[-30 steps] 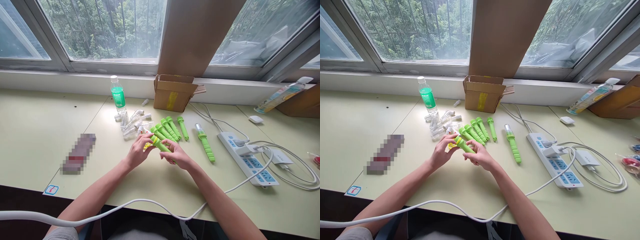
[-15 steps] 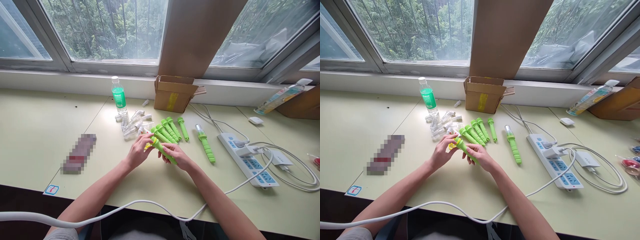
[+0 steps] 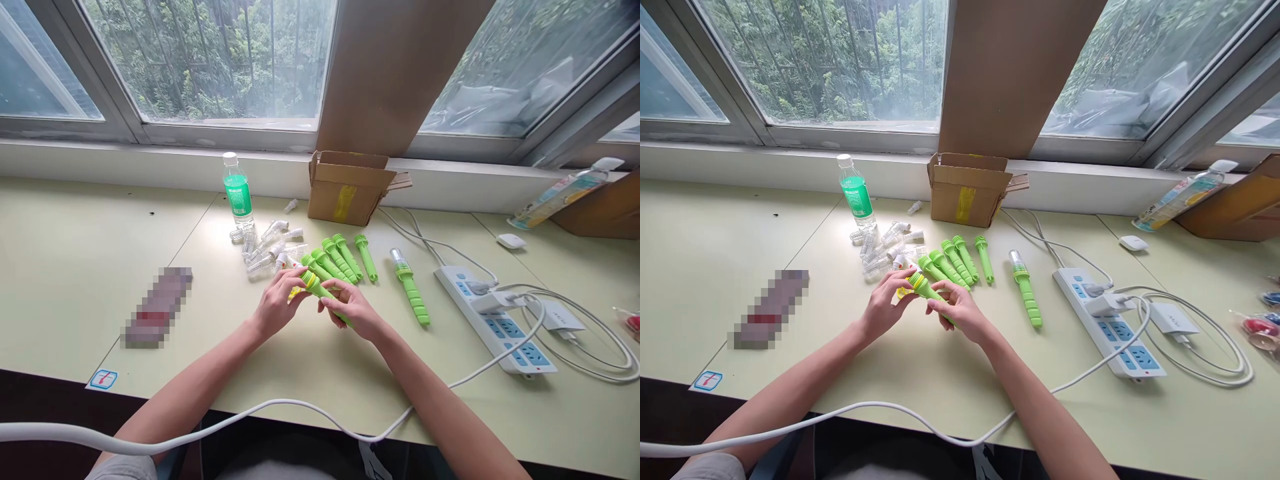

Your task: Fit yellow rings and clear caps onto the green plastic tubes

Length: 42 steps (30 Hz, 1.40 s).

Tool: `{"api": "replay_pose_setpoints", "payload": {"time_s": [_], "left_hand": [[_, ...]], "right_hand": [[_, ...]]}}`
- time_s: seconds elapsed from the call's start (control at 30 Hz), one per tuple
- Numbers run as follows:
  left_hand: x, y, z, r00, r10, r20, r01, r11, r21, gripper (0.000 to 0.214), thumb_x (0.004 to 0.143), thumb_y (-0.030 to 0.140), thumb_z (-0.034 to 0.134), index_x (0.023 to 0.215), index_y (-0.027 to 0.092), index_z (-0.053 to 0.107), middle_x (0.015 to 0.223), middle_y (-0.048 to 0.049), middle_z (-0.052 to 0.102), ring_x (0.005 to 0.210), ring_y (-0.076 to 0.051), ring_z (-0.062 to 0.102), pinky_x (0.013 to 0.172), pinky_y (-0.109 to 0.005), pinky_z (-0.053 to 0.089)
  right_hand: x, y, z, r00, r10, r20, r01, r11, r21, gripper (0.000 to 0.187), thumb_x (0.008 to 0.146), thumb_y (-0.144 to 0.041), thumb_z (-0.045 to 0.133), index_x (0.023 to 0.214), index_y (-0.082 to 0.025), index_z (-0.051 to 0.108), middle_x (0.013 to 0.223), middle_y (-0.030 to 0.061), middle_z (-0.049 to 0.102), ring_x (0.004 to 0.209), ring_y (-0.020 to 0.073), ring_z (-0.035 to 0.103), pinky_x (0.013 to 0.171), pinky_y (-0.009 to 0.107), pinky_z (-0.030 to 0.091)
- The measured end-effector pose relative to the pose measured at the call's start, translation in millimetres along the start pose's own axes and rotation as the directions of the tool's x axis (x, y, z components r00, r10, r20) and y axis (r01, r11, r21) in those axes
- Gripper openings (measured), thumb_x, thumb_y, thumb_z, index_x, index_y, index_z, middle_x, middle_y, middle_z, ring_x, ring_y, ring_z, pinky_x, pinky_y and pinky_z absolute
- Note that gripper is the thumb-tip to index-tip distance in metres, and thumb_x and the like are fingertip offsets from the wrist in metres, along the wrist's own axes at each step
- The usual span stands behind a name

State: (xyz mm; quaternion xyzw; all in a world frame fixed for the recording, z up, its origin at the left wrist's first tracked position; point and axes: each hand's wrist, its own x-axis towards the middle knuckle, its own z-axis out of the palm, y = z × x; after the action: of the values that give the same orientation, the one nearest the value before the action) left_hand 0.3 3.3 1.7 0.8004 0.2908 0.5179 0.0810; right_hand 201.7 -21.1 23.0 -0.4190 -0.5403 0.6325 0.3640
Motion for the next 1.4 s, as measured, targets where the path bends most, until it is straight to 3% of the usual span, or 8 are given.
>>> {"api": "replay_pose_setpoints", "payload": {"time_s": [0.17,0.37,0.5,0.6,0.9,1.2,1.3,1.4], "left_hand": [[-1.6,-2.0,1.3,1.0,0.006,0.012,-0.007,1.0,0.029,0.013,0.084,0.016,0.064,0.093,0.018,0.055,0.118,-0.0117,0.065,0.109,-0.023,0.061,0.085,-0.042,0.056],[-3.1,-3.5,2.9,1.0,-0.011,0.027,0.01,0.999,0.046,0.013,0.085,0.016,0.063,0.095,0.019,0.055,0.12,-0.0115,0.064,0.11,-0.022,0.06,0.086,-0.042,0.056],[-2.3,-2.8,1.9,1.0,0.0,0.021,0.0,1.0,0.025,0.015,0.084,0.015,0.063,0.096,0.019,0.054,0.121,-0.0125,0.064,0.11,-0.023,0.06,0.086,-0.042,0.056],[-0.8,-2.5,0.2,1.0,-0.003,0.015,0.003,1.0,0.009,0.017,0.083,0.015,0.064,0.096,0.018,0.054,0.121,-0.013,0.063,0.109,-0.023,0.06,0.086,-0.042,0.056],[4.3,-2.4,-4.3,0.999,-0.003,0.041,0.004,1.0,-0.014,0.018,0.084,0.013,0.062,0.099,0.018,0.054,0.121,-0.0132,0.063,0.113,-0.024,0.058,0.089,-0.044,0.054],[3.4,-1.2,-3.4,0.999,0.011,0.038,-0.011,1.0,-0.004,0.015,0.084,0.011,0.061,0.095,0.018,0.054,0.121,-0.0124,0.063,0.111,-0.023,0.057,0.088,-0.043,0.054],[2.1,-1.7,-2.7,0.999,0.0,0.047,0.0,1.0,-0.009,0.013,0.085,0.012,0.06,0.095,0.018,0.054,0.121,-0.0125,0.062,0.112,-0.023,0.057,0.088,-0.043,0.054],[1.1,-1.9,-2.3,0.998,-0.013,0.055,0.015,1.0,-0.021,0.013,0.085,0.013,0.06,0.095,0.018,0.054,0.122,-0.0125,0.062,0.112,-0.024,0.057,0.088,-0.044,0.053]], "right_hand": [[0.2,-3.6,0.6,0.999,-0.02,0.025,0.022,0.995,-0.094,0.03,0.084,-0.046,0.062,0.099,-0.02,0.059,0.09,0.0042,0.064,0.057,0.0106,0.057,0.046,0.023,0.04],[-0.2,-4.1,4.0,0.999,-0.005,0.037,0.009,0.994,-0.112,0.035,0.088,-0.051,0.053,0.087,-0.018,0.061,0.077,0.0009,0.061,0.045,0.0057,0.045,0.041,0.022,0.033],[0.0,1.3,4.6,0.999,0.031,-0.01,-0.031,0.998,-0.051,0.033,0.081,-0.046,0.066,0.098,-0.021,0.055,0.072,-0.0017,0.062,0.038,0.0046,0.039,0.035,0.02,0.025],[0.1,3.7,5.6,0.998,0.053,-0.031,-0.054,0.998,-0.026,0.04,0.075,-0.039,0.073,0.103,-0.023,0.05,0.072,-0.0032,0.062,0.038,0.0045,0.039,0.034,0.019,0.025],[0.8,2.7,7.2,1.0,-0.024,-0.02,0.025,0.998,0.058,0.034,0.082,-0.042,0.066,0.105,-0.022,0.051,0.081,0.0005,0.062,0.044,0.0081,0.05,0.035,0.02,0.029],[-0.5,-3.9,2.5,0.997,-0.018,0.074,0.015,0.999,0.039,0.033,0.088,-0.049,0.056,0.098,-0.019,0.064,0.083,0.0055,0.065,0.053,0.0106,0.052,0.046,0.025,0.037],[-1.8,-6.0,3.1,0.998,0.005,0.07,-0.005,1.0,0.002,0.036,0.089,-0.05,0.052,0.083,-0.017,0.066,0.067,0.0023,0.058,0.049,0.0104,0.048,0.044,0.025,0.035],[-1.7,-3.8,3.3,0.999,0.018,0.037,-0.018,1.0,-0.012,0.031,0.086,-0.047,0.059,0.076,-0.018,0.062,0.051,-0.0044,0.045,0.041,0.008,0.039,0.038,0.023,0.028]]}}
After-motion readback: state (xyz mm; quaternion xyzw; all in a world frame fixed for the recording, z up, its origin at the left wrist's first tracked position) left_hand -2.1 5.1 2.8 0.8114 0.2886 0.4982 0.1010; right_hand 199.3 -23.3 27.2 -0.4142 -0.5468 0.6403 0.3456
